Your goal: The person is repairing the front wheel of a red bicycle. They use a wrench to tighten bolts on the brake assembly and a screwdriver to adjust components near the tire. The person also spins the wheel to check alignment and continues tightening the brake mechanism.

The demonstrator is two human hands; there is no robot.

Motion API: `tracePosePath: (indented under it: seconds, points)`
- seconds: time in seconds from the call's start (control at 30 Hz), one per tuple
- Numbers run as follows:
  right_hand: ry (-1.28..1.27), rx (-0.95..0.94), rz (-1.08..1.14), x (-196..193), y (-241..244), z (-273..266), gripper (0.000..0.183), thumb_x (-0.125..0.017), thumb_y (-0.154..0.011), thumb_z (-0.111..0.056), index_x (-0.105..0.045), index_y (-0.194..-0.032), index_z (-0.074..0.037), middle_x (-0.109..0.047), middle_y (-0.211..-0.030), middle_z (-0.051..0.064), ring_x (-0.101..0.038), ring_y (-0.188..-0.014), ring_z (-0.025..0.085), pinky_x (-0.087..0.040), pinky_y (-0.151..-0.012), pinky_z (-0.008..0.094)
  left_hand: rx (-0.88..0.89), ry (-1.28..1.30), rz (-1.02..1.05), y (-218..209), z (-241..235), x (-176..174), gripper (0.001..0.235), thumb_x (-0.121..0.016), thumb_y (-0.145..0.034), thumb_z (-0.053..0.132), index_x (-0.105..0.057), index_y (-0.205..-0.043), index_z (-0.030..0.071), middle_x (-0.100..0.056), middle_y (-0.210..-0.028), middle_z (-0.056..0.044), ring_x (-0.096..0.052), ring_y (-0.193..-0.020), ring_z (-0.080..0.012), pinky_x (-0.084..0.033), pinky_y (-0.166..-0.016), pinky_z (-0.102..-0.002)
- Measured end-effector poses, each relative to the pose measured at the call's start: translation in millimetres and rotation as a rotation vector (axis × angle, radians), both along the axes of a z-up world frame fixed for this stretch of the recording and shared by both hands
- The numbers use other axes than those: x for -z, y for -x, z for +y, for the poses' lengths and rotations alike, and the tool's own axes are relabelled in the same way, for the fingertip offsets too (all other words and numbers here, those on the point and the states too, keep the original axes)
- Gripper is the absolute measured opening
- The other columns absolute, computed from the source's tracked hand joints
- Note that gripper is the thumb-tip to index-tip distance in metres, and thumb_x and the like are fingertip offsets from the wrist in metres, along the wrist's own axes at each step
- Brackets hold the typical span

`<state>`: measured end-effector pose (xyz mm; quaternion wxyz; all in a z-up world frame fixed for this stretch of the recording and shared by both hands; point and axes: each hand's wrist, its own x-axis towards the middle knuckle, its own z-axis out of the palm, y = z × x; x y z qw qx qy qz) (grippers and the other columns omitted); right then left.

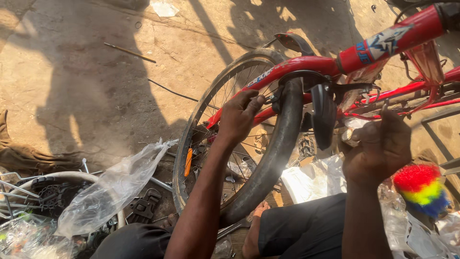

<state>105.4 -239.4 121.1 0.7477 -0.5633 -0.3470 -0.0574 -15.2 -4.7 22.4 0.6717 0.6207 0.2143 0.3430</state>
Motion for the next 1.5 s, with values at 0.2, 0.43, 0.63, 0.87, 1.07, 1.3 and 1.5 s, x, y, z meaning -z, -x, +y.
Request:
tracePosePath:
  seconds: [0.2,0.43,0.63,0.87,1.07,1.3,1.5]
  points:
    - [0.103,-0.169,0.570,54.2,-87.0,8.3,0.025,-0.059,-0.109,-0.025,-0.066,-0.121,-0.004,-0.056,-0.078,-0.001,-0.055,-0.069,0.012,-0.050,-0.064,0.032,0.027,-0.185,0.375,54.1,-38.3,-73.2,0.042,-0.069,-0.093,0.042,-0.075,-0.110,0.005,-0.080,-0.098,-0.015,-0.078,-0.090,-0.0238,-0.058,-0.081,-0.038]
    - [0.521,0.064,-0.780,148.3,-99.7,61.6,0.032,-0.052,-0.108,-0.009,-0.057,-0.138,-0.002,-0.067,-0.122,0.015,-0.063,-0.116,0.031,-0.053,-0.098,0.039,-0.312,-0.933,0.608,76.2,-142.0,-87.6,0.083,-0.080,-0.074,0.037,-0.049,-0.139,-0.006,-0.066,-0.099,-0.022,-0.070,-0.079,-0.0367,-0.054,-0.067,-0.051]
    - [-0.113,-0.581,1.022,185.2,-82.7,98.8,0.025,-0.052,-0.105,-0.031,-0.064,-0.111,-0.011,-0.065,-0.104,0.008,-0.067,-0.095,0.023,-0.060,-0.085,0.045,-0.237,-1.055,0.791,100.7,-117.5,-69.3,0.077,-0.069,-0.090,0.017,-0.038,-0.159,0.008,-0.065,-0.090,-0.021,-0.065,-0.066,-0.0319,-0.052,-0.054,-0.047]
    - [0.188,-0.522,0.776,144.2,-54.7,80.6,0.026,-0.053,-0.104,-0.028,-0.067,-0.116,-0.009,-0.071,-0.106,0.002,-0.067,-0.093,0.011,-0.053,-0.073,0.029,-0.560,-1.151,0.805,92.7,-37.0,-86.0,0.064,-0.068,-0.089,0.005,-0.056,-0.151,0.017,-0.066,-0.115,-0.019,-0.064,-0.103,-0.0358,-0.048,-0.091,-0.052]
    - [0.199,-0.473,0.587,111.9,-42.3,59.0,0.032,-0.058,-0.102,-0.018,-0.068,-0.126,0.000,-0.070,-0.091,0.006,-0.048,-0.055,0.006,-0.039,-0.049,0.023,-0.699,-1.192,0.242,76.1,-50.7,-71.1,0.058,-0.069,-0.079,0.009,-0.058,-0.136,0.002,-0.057,-0.134,-0.021,-0.053,-0.127,-0.0410,-0.036,-0.114,-0.058]
    - [0.219,-0.365,0.586,96.1,-17.3,38.6,0.030,-0.060,-0.102,-0.025,-0.067,-0.118,0.000,-0.064,-0.083,0.002,-0.037,-0.046,0.002,-0.027,-0.038,0.021,-0.594,-1.181,0.079,46.9,-93.0,-42.6,0.034,-0.076,-0.090,0.016,-0.062,-0.120,0.007,-0.063,-0.121,-0.013,-0.060,-0.114,-0.0315,-0.045,-0.103,-0.050]
    - [0.299,-0.287,0.359,84.4,-4.0,33.7,0.033,-0.056,-0.108,-0.027,-0.065,-0.124,0.001,-0.056,-0.078,-0.001,-0.044,-0.060,0.001,-0.033,-0.050,0.020,-0.180,0.089,0.013,15.3,-97.2,-10.1,0.046,-0.057,-0.102,0.046,-0.069,-0.100,0.002,-0.066,-0.086,-0.006,-0.063,-0.075,-0.0151,-0.054,-0.070,-0.032]
